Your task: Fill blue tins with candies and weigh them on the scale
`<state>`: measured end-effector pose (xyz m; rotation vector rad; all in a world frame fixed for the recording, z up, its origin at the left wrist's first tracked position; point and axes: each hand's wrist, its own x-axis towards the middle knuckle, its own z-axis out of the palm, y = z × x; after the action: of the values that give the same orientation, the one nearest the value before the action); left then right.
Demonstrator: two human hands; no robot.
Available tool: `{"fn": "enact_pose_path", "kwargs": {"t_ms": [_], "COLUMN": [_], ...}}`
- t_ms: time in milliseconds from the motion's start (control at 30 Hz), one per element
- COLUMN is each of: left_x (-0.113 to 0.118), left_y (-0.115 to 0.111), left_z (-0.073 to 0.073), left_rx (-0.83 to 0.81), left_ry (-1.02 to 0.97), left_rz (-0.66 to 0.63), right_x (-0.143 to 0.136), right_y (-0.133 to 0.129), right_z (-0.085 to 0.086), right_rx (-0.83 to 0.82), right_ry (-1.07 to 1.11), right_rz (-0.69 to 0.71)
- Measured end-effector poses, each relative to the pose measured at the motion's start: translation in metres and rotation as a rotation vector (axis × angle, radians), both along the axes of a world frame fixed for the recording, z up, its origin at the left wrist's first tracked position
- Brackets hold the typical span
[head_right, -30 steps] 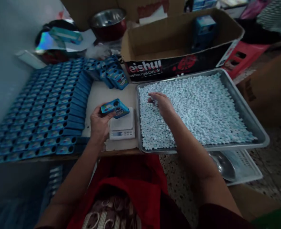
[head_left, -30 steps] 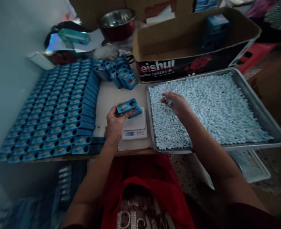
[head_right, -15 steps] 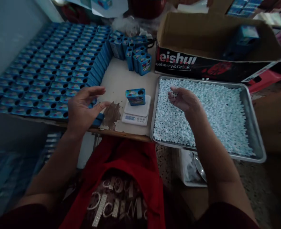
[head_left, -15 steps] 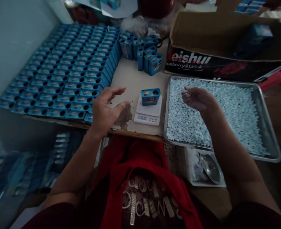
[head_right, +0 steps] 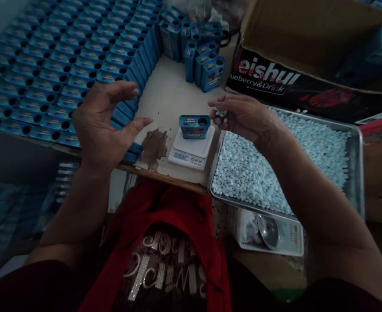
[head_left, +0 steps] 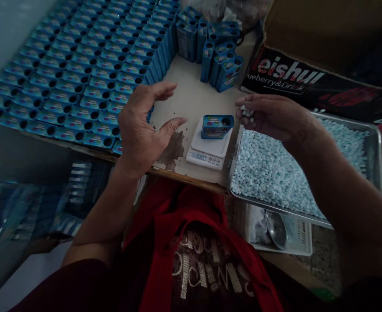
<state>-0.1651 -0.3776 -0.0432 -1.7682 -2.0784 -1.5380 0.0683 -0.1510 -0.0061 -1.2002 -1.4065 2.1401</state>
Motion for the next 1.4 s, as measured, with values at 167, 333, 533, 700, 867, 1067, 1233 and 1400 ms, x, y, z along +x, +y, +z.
{"fn": "enact_pose_path", "kwargs": {"t_ms": [167, 333, 533, 700, 867, 1067, 1233, 1400], "left_x": [-0.001, 0.004, 0.002, 0.004, 0.020, 0.050, 0.083, 0.117], "left_y": [0.005, 0.018, 0.041, 0.055, 0.071, 0.096, 0.120, 0.149], "left_z": [-0.010, -0.027, -0.078, -0.107, -0.107, -0.100, -0.050, -0.031], "left_rx": [-0.034, -0.071, -0.141, -0.180, -0.238, -0.153, 0.004, 0.065], "left_ry": [-0.119, -0.230, -0.362, -0.347, -0.491, -0.376, 0.180, 0.311], "left_rz": [-0.051, -0.104, -0.106, -0.129, -0.126, -0.291, -0.427, -0.603], "right_x": [0.001, 0.007, 0.036, 0.049, 0.044, 0.083, 0.091, 0.067], "right_y": [0.006, 0.014, 0.015, 0.011, 0.017, 0.022, -0.011, -0.030], "right_z": [-0.003, -0.010, 0.009, 0.010, -0.001, -0.020, -0.059, -0.077], "right_rx": [0.063, -0.029, 0.133, 0.145, 0.232, 0.685, 0.224, -0.375], "right_ry": [-0.050, -0.017, -0.081, -0.082, -0.006, -0.264, -0.025, 0.331], "right_rz": [0.086, -0.026, -0.020, 0.019, 0.156, 0.277, -0.262, -0.551]}}
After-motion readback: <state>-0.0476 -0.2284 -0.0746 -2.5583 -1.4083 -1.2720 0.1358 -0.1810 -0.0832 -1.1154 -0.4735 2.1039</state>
